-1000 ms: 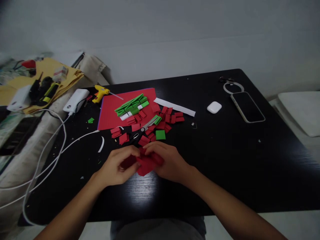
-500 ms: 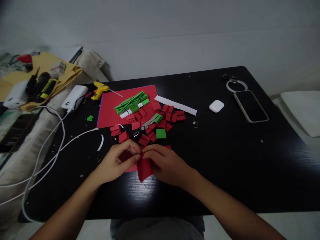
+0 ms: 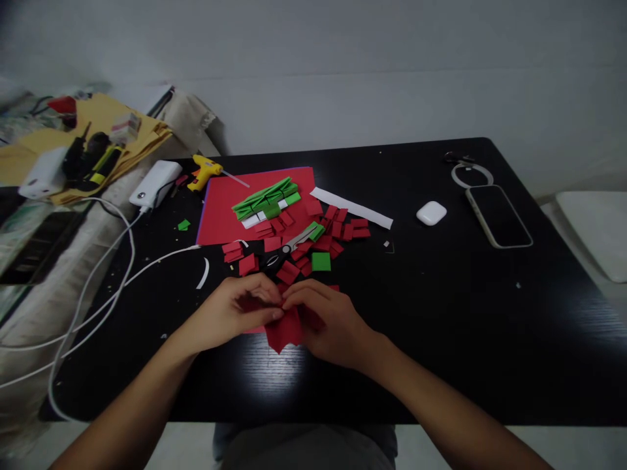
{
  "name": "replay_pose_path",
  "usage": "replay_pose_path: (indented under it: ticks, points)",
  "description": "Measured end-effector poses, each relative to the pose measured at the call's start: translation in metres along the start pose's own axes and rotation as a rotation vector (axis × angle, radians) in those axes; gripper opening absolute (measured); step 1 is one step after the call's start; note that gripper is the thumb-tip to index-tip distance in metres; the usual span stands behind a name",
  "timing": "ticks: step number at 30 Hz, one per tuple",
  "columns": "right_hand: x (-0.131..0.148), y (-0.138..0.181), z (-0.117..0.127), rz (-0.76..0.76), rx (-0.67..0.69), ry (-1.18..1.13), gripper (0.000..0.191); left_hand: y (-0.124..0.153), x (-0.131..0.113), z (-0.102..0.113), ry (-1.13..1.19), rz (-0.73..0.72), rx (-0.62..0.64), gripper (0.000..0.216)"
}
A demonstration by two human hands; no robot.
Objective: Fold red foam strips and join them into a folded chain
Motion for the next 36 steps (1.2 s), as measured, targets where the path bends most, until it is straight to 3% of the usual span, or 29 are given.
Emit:
replay_pose_path:
  ticks: [12, 30, 36]
  points:
    - [-0.004, 0.0, 0.0, -0.05, 0.01, -0.005, 0.032, -0.001, -0.007, 0.002, -0.138, -0.11, -0.05, 0.008]
    - [-0.002, -0.004, 0.004, -0.083, 0.004, -0.023, 0.03, -0.002, -0.016, 0.001, -0.245, -0.217, 0.004, 0.009]
    - [-0.006, -0.007, 0.008, -0.145, 0.144, -0.13, 0.034, -0.001, -0.015, 0.0, -0.244, -0.194, 0.052, 0.008]
Point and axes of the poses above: each hand's wrist, its own y-axis away from the middle knuckle, its own z-axis out of the back of the hand, x = y × z, the point moved 6 cm from there along -y, towards the middle knuckle, and after that the axes turned 14 degrees about -z, right-handed, at the moved point
